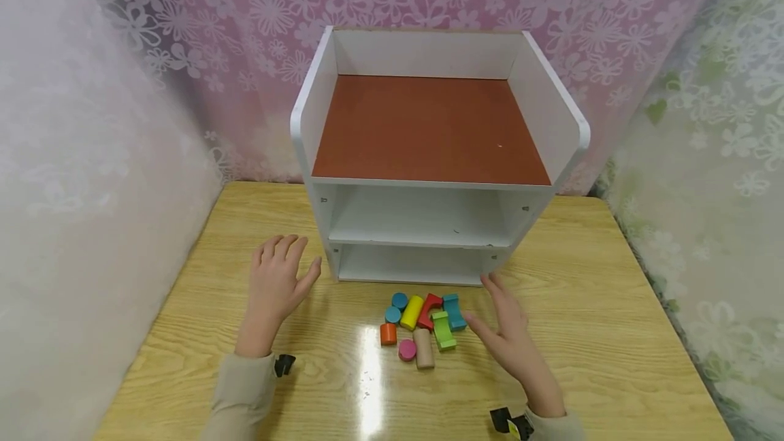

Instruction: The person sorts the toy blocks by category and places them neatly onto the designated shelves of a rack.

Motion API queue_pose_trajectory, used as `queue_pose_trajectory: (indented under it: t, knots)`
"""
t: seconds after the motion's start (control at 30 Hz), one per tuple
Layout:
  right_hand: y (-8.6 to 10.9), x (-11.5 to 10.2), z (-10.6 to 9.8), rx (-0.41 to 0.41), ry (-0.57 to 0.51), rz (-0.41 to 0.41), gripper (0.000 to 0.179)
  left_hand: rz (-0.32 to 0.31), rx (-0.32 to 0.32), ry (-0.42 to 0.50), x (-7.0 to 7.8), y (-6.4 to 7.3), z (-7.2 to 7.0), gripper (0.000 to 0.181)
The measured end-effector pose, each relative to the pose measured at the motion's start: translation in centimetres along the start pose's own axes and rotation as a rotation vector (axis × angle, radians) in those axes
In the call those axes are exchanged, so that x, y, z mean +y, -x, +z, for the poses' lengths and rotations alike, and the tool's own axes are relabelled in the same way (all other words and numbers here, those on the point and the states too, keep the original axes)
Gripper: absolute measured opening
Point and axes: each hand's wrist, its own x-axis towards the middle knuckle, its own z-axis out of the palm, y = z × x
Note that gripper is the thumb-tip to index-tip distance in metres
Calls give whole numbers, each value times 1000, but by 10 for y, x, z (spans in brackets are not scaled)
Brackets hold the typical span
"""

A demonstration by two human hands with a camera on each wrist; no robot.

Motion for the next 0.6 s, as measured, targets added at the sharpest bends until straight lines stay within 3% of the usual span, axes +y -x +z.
queue_pose_trajectory:
  t: [0.27,0.6]
  knots:
    - [-7,9,16,-1,-82,-7,65,-71,-116,-1,-2,3,23,53]
    - [-11,23,21,-69,-71,-103,72,-126,-272,11,-5,8,48,57]
